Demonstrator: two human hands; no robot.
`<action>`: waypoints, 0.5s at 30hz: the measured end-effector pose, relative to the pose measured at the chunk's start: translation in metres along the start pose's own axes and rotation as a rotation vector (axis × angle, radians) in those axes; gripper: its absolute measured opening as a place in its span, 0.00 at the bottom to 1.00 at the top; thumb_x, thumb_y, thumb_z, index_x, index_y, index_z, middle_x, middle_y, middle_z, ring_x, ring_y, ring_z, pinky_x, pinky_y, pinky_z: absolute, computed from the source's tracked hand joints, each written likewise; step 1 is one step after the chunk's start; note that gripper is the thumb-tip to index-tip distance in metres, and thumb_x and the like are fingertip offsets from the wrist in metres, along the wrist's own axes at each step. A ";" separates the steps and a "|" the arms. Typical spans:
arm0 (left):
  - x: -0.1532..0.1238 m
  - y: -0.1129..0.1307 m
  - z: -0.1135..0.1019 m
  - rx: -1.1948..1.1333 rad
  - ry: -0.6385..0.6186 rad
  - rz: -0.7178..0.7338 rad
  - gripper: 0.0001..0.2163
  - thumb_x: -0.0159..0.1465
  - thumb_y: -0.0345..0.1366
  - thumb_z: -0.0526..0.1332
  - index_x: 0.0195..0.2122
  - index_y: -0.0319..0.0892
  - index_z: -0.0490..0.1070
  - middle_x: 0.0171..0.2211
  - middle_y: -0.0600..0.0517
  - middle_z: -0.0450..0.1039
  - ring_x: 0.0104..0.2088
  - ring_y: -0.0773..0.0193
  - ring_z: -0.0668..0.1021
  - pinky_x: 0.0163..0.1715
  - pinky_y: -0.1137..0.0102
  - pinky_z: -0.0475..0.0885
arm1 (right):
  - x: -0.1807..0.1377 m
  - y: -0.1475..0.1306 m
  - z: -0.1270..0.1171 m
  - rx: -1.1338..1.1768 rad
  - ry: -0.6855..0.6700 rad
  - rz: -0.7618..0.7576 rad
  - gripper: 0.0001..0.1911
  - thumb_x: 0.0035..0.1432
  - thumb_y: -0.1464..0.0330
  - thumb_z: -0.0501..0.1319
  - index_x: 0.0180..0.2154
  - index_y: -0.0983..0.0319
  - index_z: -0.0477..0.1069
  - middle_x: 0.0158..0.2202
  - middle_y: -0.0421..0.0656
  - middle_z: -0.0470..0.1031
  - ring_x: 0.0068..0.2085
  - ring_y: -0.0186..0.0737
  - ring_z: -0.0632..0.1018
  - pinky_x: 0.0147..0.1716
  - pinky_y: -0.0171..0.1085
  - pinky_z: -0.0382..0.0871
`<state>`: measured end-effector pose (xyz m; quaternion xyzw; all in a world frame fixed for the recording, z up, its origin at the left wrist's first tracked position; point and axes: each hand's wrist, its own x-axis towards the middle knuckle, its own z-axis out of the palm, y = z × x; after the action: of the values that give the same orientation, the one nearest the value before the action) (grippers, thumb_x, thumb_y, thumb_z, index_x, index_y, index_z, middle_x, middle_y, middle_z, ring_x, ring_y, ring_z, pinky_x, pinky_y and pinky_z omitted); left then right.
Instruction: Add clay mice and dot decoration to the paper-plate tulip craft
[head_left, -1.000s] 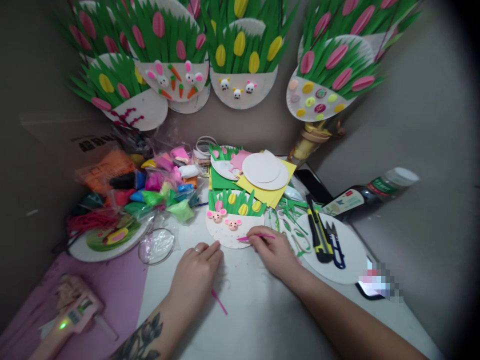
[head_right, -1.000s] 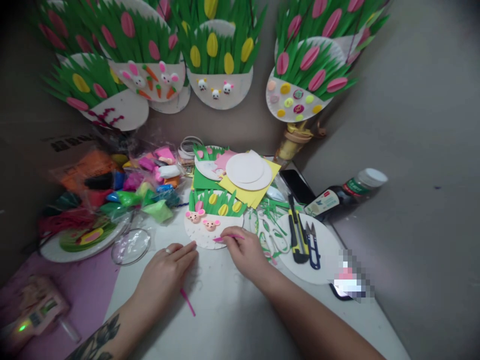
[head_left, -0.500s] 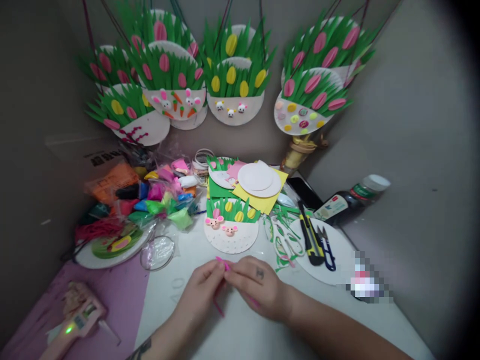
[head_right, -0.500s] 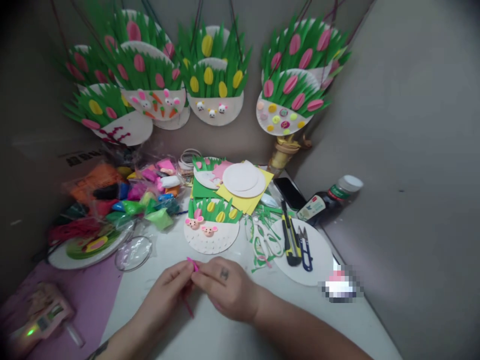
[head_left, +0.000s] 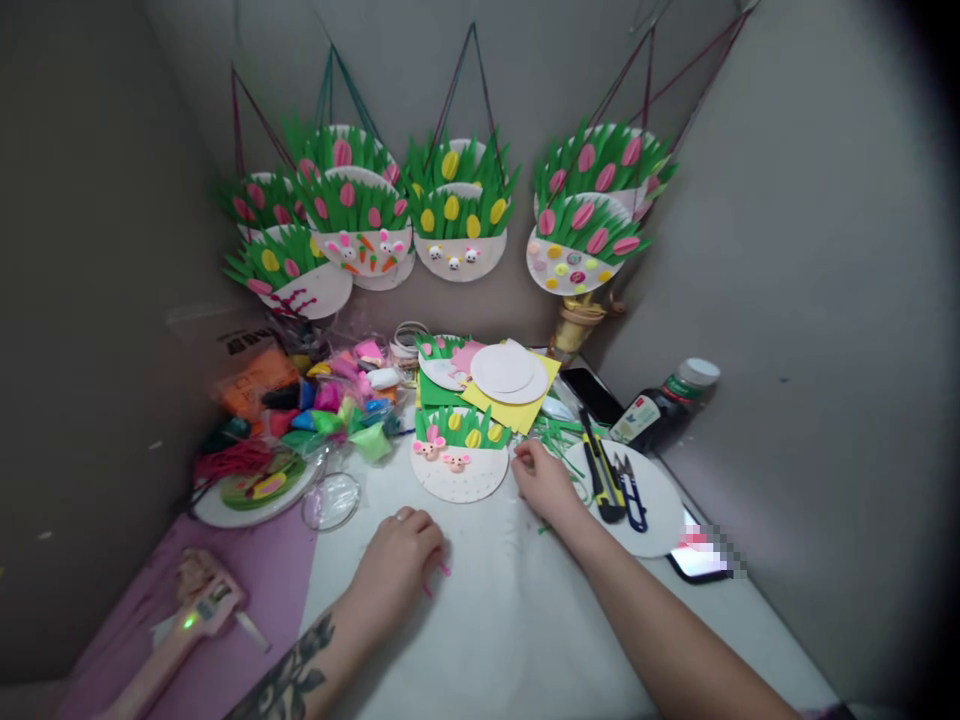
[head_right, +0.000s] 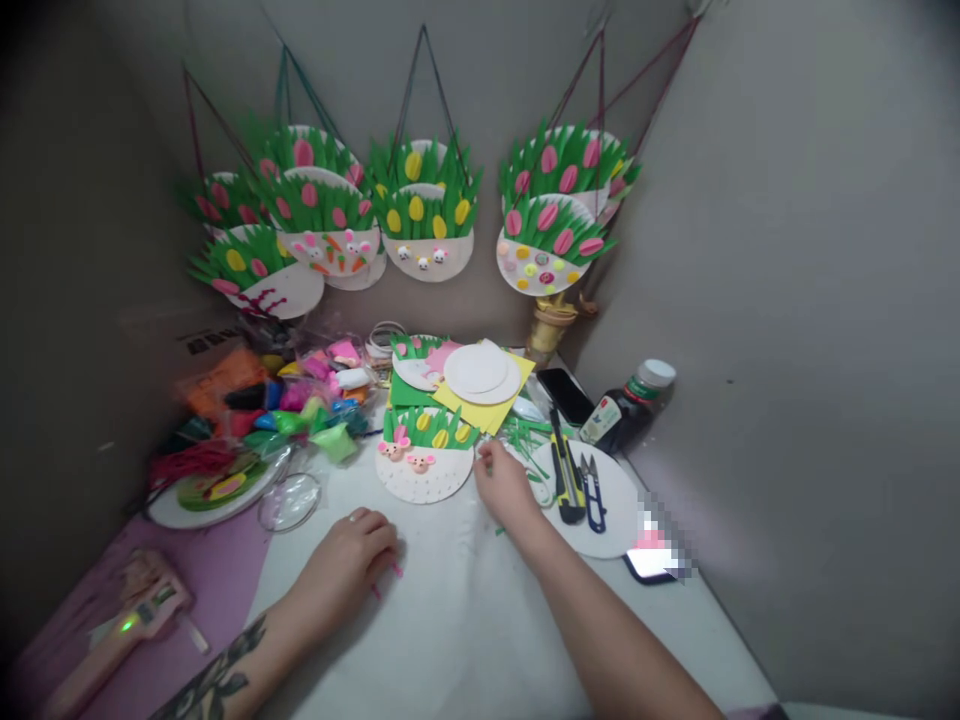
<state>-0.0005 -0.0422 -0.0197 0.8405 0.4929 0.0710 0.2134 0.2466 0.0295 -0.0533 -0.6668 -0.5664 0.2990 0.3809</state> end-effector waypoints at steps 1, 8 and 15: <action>0.000 -0.001 -0.001 0.026 -0.018 -0.002 0.10 0.64 0.31 0.53 0.33 0.43 0.74 0.36 0.48 0.74 0.41 0.57 0.71 0.40 0.64 0.64 | 0.003 -0.001 0.003 0.029 -0.016 0.047 0.09 0.50 0.69 0.58 0.36 0.60 0.67 0.30 0.40 0.75 0.17 0.33 0.71 0.21 0.34 0.64; -0.019 -0.020 -0.016 0.066 -0.049 -0.020 0.09 0.62 0.29 0.55 0.30 0.43 0.73 0.34 0.49 0.73 0.39 0.60 0.72 0.39 0.67 0.64 | 0.013 -0.019 0.018 0.315 -0.065 0.299 0.18 0.45 0.70 0.59 0.40 0.60 0.58 0.15 0.28 0.64 0.09 0.28 0.58 0.09 0.28 0.46; -0.030 -0.036 -0.020 0.083 0.086 -0.185 0.10 0.61 0.29 0.53 0.29 0.41 0.74 0.33 0.45 0.73 0.39 0.54 0.72 0.39 0.63 0.63 | -0.008 -0.041 -0.001 0.574 0.002 0.294 0.23 0.36 0.68 0.65 0.36 0.59 0.58 0.20 0.30 0.65 0.12 0.25 0.60 0.09 0.26 0.44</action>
<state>-0.0509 -0.0469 -0.0145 0.7957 0.5796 0.0665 0.1628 0.2240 0.0239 -0.0187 -0.6071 -0.3562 0.4978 0.5067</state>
